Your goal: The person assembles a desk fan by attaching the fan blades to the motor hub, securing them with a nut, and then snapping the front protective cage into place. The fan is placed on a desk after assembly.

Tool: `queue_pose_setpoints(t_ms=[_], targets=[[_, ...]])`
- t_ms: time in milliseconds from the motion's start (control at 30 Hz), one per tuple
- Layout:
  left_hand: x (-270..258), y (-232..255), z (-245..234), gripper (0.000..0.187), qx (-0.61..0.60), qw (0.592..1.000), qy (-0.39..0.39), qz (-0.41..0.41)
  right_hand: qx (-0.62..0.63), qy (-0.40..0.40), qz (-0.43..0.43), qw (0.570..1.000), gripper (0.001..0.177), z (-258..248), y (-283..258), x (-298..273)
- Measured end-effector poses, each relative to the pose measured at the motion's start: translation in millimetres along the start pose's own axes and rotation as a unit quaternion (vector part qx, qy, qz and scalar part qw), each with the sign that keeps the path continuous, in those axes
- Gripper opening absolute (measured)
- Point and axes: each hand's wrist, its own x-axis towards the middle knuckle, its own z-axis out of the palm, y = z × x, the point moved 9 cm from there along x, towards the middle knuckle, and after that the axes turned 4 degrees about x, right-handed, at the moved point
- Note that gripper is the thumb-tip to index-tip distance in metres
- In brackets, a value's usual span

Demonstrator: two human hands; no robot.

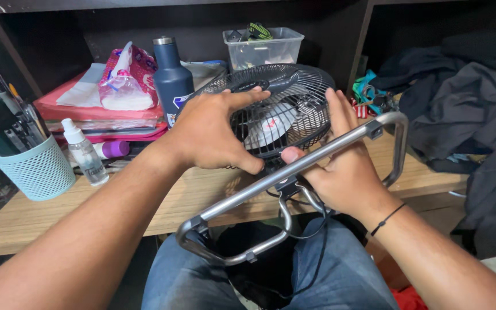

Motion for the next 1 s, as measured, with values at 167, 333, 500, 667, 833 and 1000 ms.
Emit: queue_pose_setpoints(t_ms=[167,333,500,667,833,1000], targets=[[0.3,7.3,0.1,0.108,0.009,1.0,0.004,-0.022,0.121,-0.035,0.091,0.988,0.109,-5.2,10.4,3.4],[0.6,29.4,3.4,0.111,0.06,0.997,0.034,-0.03,0.346,0.048,0.157,0.924,0.1,-1.3,22.5,-14.3],[7.9,37.9,11.4,0.119,0.119,0.99,0.011,-0.077,0.513,0.174,0.34,0.769,0.073,28.2,55.2,-26.2],[52.2,-18.2,8.2,0.102,-0.01,0.986,-0.017,-0.168,0.656,0.15,0.29,0.68,0.068,38.6,47.8,0.2],[115.8,-77.8,23.4,0.112,0.067,0.978,-0.076,-0.181,0.681,0.213,0.33,0.619,0.063,48.4,76.2,-4.1],[116.4,-100.2,72.9,0.104,-0.137,0.934,-0.248,-0.219,0.876,0.037,0.133,0.463,0.054,51.2,46.5,24.4]])
